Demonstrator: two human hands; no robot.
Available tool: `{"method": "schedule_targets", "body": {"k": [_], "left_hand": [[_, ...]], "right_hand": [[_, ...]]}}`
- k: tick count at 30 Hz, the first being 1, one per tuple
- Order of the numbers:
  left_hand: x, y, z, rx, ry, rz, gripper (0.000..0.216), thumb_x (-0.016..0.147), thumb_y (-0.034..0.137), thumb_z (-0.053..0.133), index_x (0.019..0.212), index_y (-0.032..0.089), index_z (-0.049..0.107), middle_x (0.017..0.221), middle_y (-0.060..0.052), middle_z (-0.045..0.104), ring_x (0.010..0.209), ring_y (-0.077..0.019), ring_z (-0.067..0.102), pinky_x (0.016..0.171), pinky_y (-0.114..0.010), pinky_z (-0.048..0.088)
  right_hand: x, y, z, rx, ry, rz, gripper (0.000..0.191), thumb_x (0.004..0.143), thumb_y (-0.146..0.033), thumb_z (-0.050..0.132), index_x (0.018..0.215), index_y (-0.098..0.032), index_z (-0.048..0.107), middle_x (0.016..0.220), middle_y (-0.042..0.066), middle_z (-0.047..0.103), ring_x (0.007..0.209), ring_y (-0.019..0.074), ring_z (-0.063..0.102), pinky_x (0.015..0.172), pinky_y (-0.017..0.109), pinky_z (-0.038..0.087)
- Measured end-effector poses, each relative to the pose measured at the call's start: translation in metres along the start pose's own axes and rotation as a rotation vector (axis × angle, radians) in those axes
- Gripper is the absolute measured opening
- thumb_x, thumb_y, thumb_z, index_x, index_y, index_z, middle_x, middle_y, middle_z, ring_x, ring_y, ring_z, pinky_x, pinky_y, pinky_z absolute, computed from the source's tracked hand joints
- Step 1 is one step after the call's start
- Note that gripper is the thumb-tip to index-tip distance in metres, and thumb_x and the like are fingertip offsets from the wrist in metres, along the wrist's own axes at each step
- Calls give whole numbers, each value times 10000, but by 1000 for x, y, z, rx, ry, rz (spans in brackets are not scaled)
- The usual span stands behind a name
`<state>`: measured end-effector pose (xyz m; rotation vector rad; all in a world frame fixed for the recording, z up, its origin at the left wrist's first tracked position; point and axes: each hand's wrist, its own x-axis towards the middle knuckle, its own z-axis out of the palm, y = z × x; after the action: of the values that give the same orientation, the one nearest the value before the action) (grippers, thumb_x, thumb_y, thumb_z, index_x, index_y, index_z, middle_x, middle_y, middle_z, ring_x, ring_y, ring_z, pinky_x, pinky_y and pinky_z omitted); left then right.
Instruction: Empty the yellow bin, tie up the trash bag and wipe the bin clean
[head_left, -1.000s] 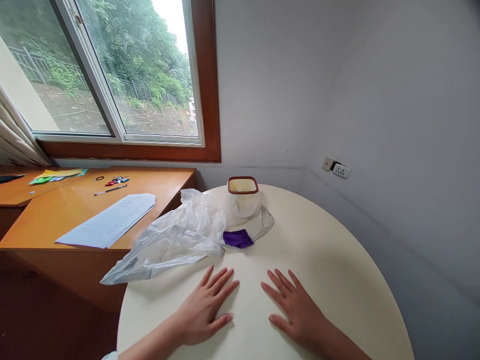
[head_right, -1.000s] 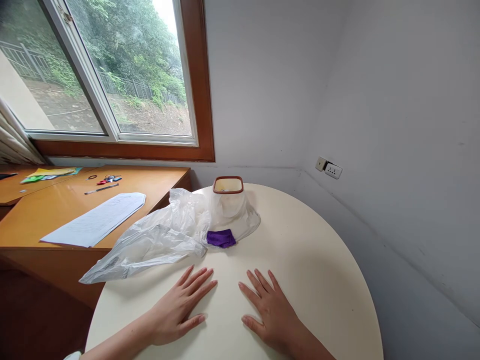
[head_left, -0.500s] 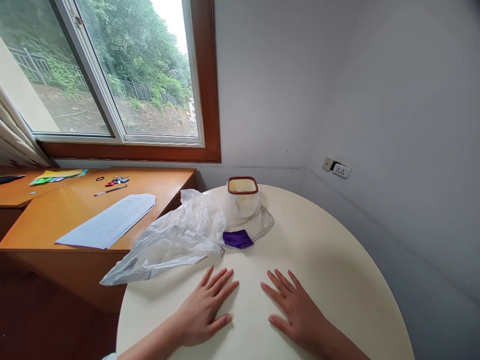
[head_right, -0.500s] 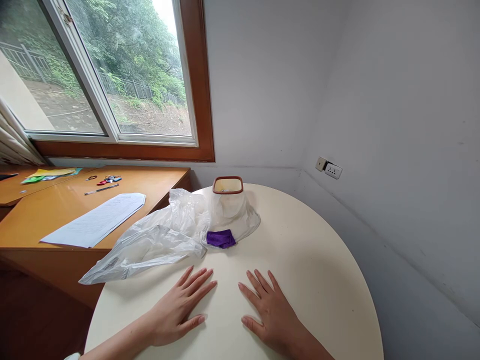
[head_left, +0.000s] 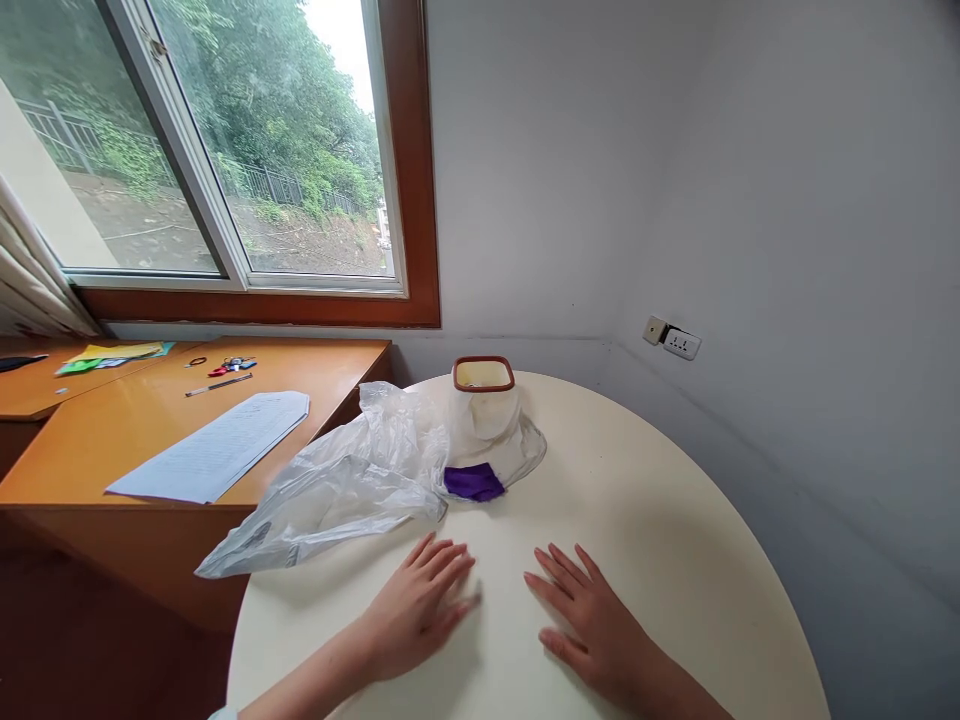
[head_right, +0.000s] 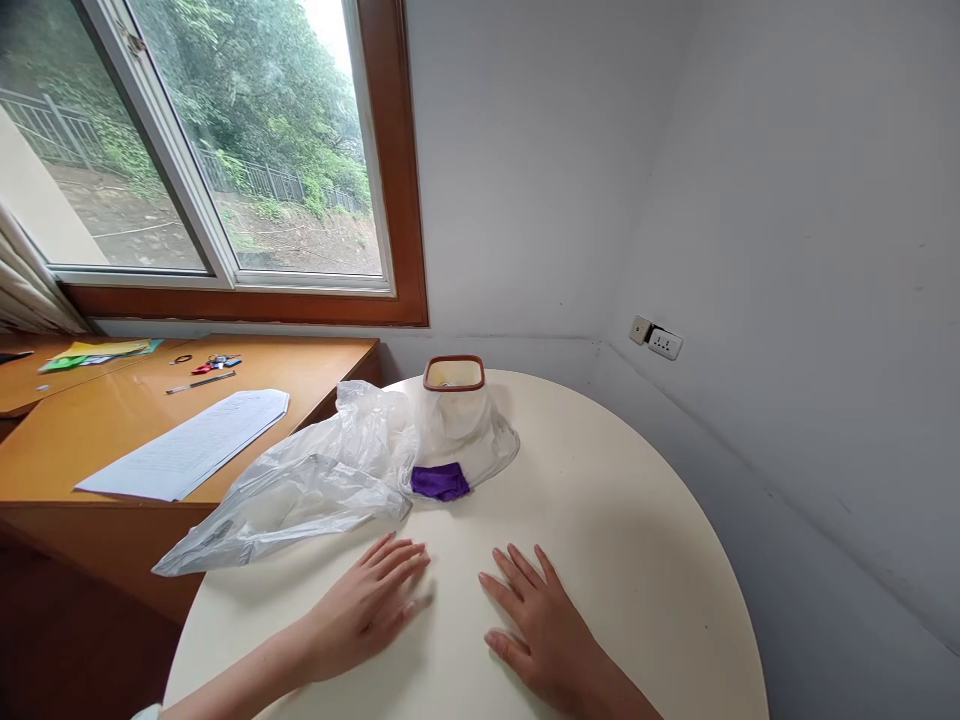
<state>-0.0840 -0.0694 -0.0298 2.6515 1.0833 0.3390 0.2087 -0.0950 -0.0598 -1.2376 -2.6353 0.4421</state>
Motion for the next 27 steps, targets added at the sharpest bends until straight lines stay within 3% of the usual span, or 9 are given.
{"method": "schedule_targets", "body": {"k": [4, 6, 10, 16, 21, 27], "left_hand": [[23, 2, 3, -96, 213, -180, 164, 871, 284, 417, 962, 213, 534, 986, -74, 625, 904, -218, 597, 802, -365, 483], [38, -1, 3, -140, 319, -251, 95, 855, 256, 427, 855, 207, 509, 862, -53, 605, 784, -197, 588, 685, -320, 483], [65, -12, 2, -247, 494, -268, 91, 833, 213, 430, 750, 205, 467, 763, -21, 547, 715, -166, 544, 660, -282, 446], [77, -34, 8, -298, 651, -315, 121, 817, 215, 445, 697, 201, 443, 710, -2, 506, 672, -147, 501, 638, -259, 404], [72, -45, 13, -299, 691, -364, 140, 805, 216, 446, 668, 202, 417, 672, 10, 478, 638, -139, 474, 587, -240, 383], [72, -44, 14, -302, 698, -390, 136, 774, 197, 462, 652, 203, 403, 655, 21, 474, 630, -133, 466, 587, -236, 378]], "right_hand": [[4, 6, 7, -21, 276, -56, 318, 894, -228, 409, 1190, -203, 524, 1216, 95, 580, 1144, 221, 504, 1017, 460, 312], [11, 5, 7, -10, 407, -87, 262, 870, -150, 417, 1084, -191, 561, 1076, 86, 635, 1024, 201, 559, 939, 415, 383], [35, 5, 2, 44, 542, -122, 210, 856, -104, 418, 964, -191, 575, 919, 60, 646, 881, 178, 573, 806, 356, 427], [92, 13, 4, 78, 624, -48, 188, 871, -130, 410, 919, -179, 585, 880, 53, 646, 847, 176, 562, 788, 344, 409], [141, 11, 7, 72, 634, 37, 246, 872, -177, 431, 1069, -178, 579, 1033, 74, 640, 976, 200, 543, 874, 358, 382], [161, 5, 15, 25, 537, 75, 375, 838, -241, 503, 1206, -170, 530, 1161, 86, 596, 1047, 225, 516, 932, 372, 362]]}}
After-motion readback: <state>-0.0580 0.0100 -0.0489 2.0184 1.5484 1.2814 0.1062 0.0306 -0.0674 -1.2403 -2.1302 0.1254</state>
